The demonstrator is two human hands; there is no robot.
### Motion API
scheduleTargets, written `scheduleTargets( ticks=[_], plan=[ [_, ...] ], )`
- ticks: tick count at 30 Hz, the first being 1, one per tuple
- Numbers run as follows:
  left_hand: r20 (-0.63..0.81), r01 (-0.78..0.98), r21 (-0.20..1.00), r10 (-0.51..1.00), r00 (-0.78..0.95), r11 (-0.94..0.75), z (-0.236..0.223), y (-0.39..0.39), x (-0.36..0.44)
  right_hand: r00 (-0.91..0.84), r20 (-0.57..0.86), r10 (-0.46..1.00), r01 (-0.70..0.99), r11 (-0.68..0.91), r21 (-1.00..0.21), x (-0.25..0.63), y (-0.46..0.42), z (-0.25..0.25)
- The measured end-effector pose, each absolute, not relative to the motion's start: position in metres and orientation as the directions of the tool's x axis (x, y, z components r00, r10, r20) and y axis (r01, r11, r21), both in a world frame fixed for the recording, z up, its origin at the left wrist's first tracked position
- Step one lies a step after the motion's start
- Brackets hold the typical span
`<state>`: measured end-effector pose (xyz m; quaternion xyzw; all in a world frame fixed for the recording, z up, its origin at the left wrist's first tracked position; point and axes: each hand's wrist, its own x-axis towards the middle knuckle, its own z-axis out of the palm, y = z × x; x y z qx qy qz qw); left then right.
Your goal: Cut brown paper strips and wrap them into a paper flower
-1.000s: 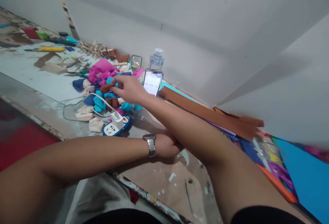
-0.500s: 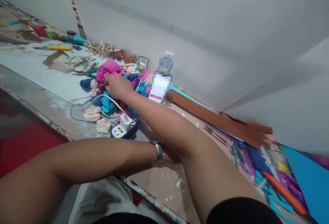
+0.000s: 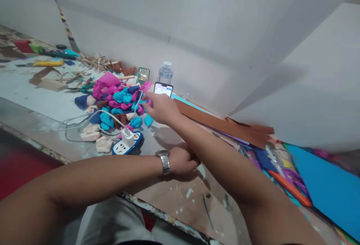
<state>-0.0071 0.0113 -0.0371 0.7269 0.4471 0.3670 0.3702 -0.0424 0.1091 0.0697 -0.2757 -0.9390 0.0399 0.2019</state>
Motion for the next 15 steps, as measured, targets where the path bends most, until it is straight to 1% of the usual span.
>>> scheduleTargets(
  ticks=[3, 6, 10, 13, 15],
  plan=[
    [0.234, 0.405, 0.835, 0.907, 0.350, -0.372, -0.031, 0.012, -0.010, -0.645, 0.311, 0.698, 0.698, 0.704, -0.134, 0.031, 0.131, 0.059],
    [0.260, 0.406, 0.825, 0.902, 0.346, -0.394, -0.028, 0.013, -0.009, -0.534, 0.267, 0.802, 0.811, 0.575, -0.106, 0.101, 0.155, 0.040],
    [0.270, 0.396, 0.831, 0.905, 0.327, -0.391, -0.029, 0.014, -0.008, -0.500, 0.153, 0.852, 0.860, 0.510, -0.030, 0.169, 0.172, 0.021],
    [0.272, 0.374, 0.843, 0.907, 0.323, -0.386, -0.031, 0.013, -0.009, -0.465, 0.139, 0.874, 0.882, 0.470, -0.003, 0.193, 0.174, 0.012],
    [0.265, 0.359, 0.855, 0.909, 0.322, -0.376, -0.031, 0.013, -0.009, -0.438, 0.144, 0.888, 0.896, 0.443, -0.006, 0.198, 0.175, 0.008]
  ],
)
